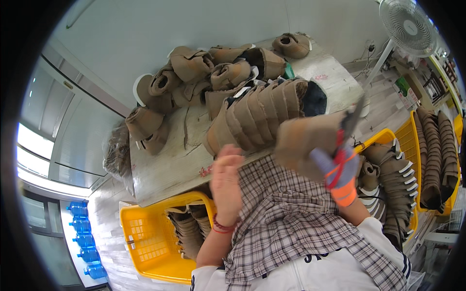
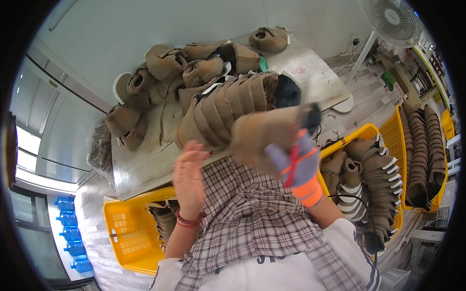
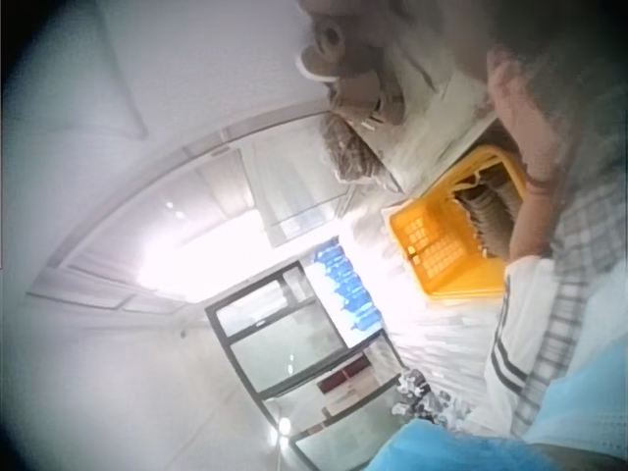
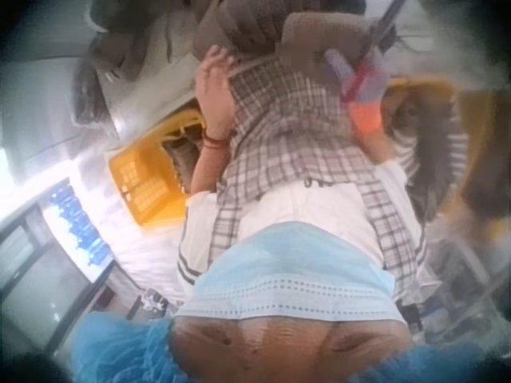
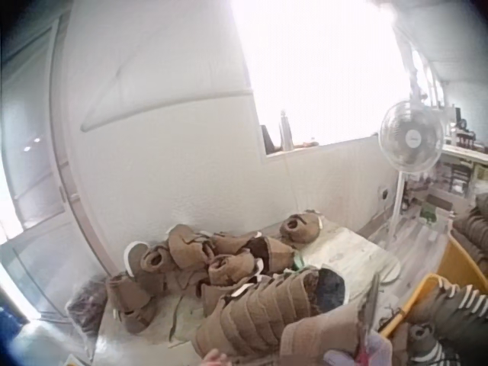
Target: The person trims the inner lining of several brown slip-on shoes using scissors. They pick up each shoe from a yellow basket, cut the excess material inside, and place the finished shoes back into the basket.
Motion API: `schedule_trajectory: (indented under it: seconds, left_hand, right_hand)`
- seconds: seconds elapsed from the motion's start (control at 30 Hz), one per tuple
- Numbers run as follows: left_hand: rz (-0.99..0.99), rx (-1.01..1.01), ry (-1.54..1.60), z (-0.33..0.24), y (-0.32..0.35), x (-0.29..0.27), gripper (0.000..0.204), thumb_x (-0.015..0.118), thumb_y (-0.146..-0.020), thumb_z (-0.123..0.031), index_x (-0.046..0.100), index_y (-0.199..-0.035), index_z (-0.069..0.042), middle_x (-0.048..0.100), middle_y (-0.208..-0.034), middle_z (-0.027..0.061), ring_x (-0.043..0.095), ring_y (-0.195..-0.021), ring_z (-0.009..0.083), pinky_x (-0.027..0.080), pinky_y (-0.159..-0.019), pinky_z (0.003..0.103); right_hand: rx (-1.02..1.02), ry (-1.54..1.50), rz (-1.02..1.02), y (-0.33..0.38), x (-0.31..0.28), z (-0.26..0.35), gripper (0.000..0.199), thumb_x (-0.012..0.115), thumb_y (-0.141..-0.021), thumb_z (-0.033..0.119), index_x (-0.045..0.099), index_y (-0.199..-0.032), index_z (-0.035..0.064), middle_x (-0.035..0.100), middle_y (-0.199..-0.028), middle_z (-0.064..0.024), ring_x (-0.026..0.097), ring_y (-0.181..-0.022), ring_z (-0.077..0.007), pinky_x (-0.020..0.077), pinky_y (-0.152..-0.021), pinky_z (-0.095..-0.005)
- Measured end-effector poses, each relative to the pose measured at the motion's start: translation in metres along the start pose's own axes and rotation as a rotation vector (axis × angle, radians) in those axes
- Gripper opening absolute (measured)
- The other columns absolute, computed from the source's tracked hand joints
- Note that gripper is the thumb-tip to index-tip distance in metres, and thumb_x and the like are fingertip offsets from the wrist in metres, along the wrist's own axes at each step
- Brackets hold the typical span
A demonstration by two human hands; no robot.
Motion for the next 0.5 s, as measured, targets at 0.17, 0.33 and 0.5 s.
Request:
schedule_trajectory:
  seconds: [0.17, 0.33, 0.5]
  left_hand:
    - [-0.481, -0.054, -0.061, 0.069, -0.009, -0.125, 0.021, 0.052, -0.094, -0.014, 0.055, -0.11, 0.0, 0.055, -0.118, 0.0082, 0.054, -0.102, 0.0167, 0.042, -0.09, 0.031]
    - [-0.241, -0.222, 0.148, 0.093, -0.048, -0.133, 0.034, 0.057, -0.091, -0.018, 0.053, -0.118, 0.002, 0.058, -0.113, 0.0085, 0.054, -0.103, 0.0179, 0.041, -0.091, 0.031]
    - [-0.183, -0.431, 0.145, 0.089, -0.092, -0.12, 0.044, 0.063, -0.087, -0.028, 0.053, -0.12, -0.001, 0.059, -0.116, 0.0082, 0.053, -0.106, 0.0227, 0.04, -0.094, 0.034]
  right_hand:
    - [-0.014, 0.218, -0.295, -0.075, -0.02, -0.08, 0.031, 0.069, -0.076, 0.007, 0.056, -0.103, -0.0007, 0.058, -0.078, -0.0021, 0.05, -0.065, -0.0109, 0.0452, -0.062, -0.0266]
    - [0.126, -0.364, 0.303, -0.116, 0.012, -0.11, 0.041, 0.07, -0.077, 0.009, 0.054, -0.113, -0.002, 0.063, -0.092, -0.0036, 0.056, -0.079, -0.0106, 0.0468, -0.071, -0.0265]
    - [0.07, -0.346, 0.292, -0.128, 0.046, -0.166, 0.045, 0.069, -0.081, 0.013, 0.052, -0.119, -0.0017, 0.061, -0.11, -0.0073, 0.055, -0.097, -0.0118, 0.0447, -0.083, -0.0265]
Point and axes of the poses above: each hand's wrist, its own y-axis away from the middle knuckle, its own x-axis out of the palm, z = x × y, the point moved 1 cm from there along -y, towards the middle knuckle
